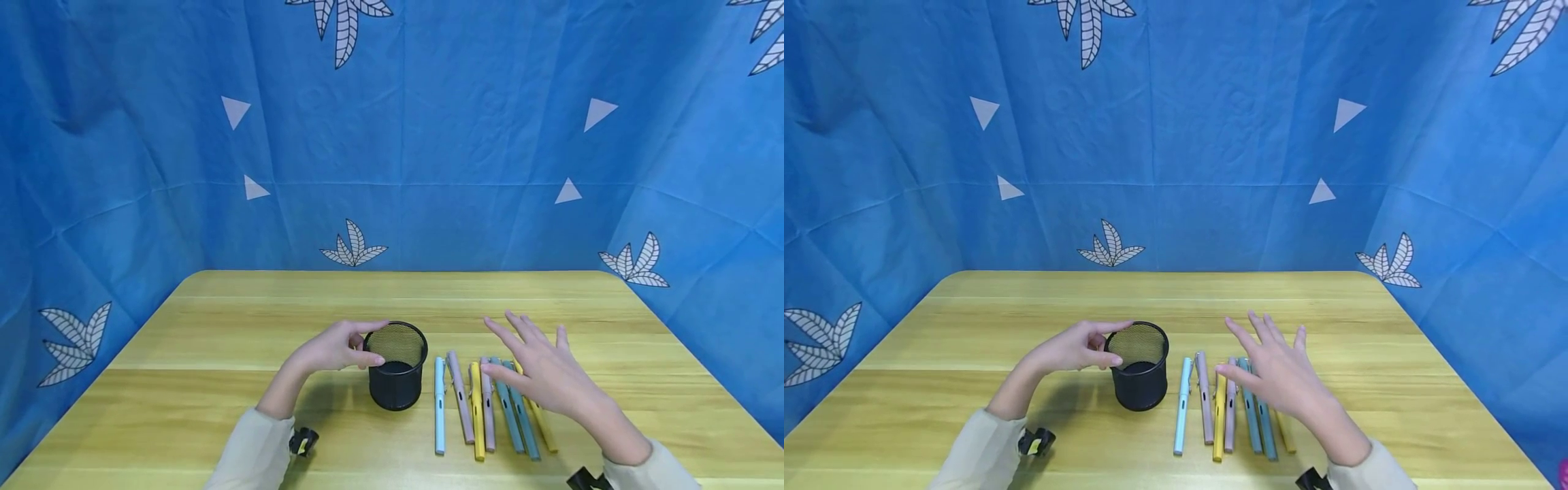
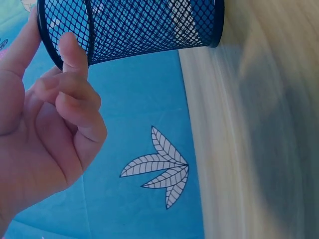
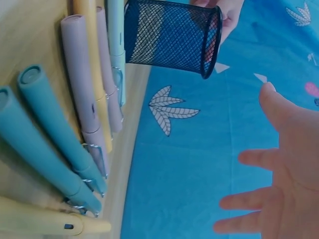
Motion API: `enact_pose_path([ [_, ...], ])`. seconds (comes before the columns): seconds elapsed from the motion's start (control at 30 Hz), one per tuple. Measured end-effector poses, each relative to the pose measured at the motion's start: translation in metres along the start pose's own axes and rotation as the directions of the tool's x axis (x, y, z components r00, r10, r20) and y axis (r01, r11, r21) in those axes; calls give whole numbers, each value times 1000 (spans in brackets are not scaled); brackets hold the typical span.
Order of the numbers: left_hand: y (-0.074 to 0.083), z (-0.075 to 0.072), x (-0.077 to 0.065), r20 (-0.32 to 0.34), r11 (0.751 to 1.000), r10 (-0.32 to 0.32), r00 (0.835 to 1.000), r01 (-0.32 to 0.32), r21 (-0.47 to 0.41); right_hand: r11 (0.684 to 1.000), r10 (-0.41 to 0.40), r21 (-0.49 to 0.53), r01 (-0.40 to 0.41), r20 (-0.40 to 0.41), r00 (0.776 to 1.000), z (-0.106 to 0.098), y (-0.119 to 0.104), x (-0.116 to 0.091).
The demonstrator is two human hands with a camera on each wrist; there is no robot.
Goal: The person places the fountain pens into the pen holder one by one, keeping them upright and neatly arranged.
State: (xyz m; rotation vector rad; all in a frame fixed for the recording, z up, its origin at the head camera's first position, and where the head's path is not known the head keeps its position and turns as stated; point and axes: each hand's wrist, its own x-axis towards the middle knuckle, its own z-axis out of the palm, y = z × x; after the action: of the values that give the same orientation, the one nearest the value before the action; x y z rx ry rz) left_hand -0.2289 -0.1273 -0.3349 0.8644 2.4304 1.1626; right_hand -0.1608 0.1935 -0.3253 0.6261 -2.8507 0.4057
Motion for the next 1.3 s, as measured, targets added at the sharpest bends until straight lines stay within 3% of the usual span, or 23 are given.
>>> enact_pose_path([
  [0.5,-1,-1,2,7,997,-17,1000,18,-69,999,11,50,-9,-37,999,6,14,-1],
  [0.97,-1,1,3,-2,997,-38,999,38,-71,982,100,155,-104,32,994,7,26,-5],
  [1.3,-1,1,2,0,996,-45,999,45,-80,938,131,300,-172,152,980,10,47,-5],
])
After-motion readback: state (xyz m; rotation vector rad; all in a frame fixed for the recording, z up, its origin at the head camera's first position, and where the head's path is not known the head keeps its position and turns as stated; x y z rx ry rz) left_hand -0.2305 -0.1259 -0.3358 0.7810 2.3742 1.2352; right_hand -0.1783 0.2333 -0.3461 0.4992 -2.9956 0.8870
